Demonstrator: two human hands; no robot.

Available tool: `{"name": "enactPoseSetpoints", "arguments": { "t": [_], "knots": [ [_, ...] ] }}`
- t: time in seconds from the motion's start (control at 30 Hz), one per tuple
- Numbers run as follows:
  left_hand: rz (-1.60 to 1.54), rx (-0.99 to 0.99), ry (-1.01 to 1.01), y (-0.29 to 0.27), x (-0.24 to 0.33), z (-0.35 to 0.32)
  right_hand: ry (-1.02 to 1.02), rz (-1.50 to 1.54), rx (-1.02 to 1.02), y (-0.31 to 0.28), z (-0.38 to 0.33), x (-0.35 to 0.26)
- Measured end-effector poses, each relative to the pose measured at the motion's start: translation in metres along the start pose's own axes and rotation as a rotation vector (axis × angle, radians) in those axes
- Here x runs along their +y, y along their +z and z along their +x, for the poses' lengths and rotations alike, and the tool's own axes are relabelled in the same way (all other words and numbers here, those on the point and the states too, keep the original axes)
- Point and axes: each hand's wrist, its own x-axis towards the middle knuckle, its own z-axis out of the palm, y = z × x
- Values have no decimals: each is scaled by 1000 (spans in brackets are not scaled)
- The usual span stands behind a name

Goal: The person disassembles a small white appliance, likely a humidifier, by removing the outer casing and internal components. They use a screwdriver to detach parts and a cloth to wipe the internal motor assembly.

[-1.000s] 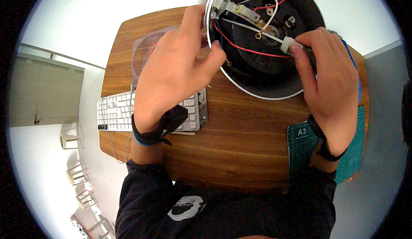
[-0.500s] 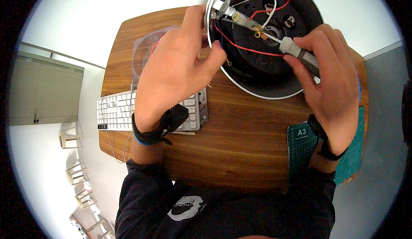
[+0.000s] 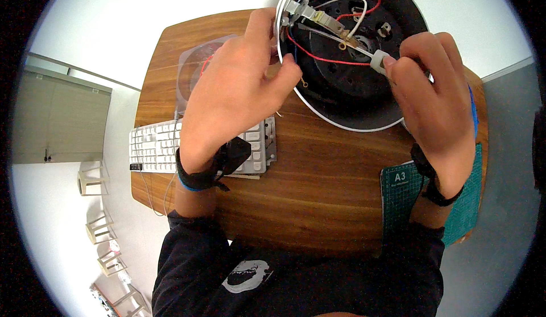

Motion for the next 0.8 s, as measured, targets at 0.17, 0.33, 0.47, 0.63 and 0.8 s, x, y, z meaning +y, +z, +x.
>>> {"name": "enactPoseSetpoints", "arguments": {
  "t": [0.17, 0.33, 0.47, 0.63, 0.8],
  "knots": [
    [-58, 33, 43, 3, -6, -3, 64, 58, 30, 0, -1, 3],
    [-56, 1, -4, 3, -1, -2, 317, 146, -80, 0, -4, -7],
    [-39, 9, -7, 3, -2, -2, 478, 234, -196, -2, -7, -10],
    [-47, 7, -7, 3, -1, -2, 367, 164, -116, 1, -8, -7],
    [-35, 7, -11, 3, 0, -2, 330, 133, -89, -2, -4, -12]
  ]
}}
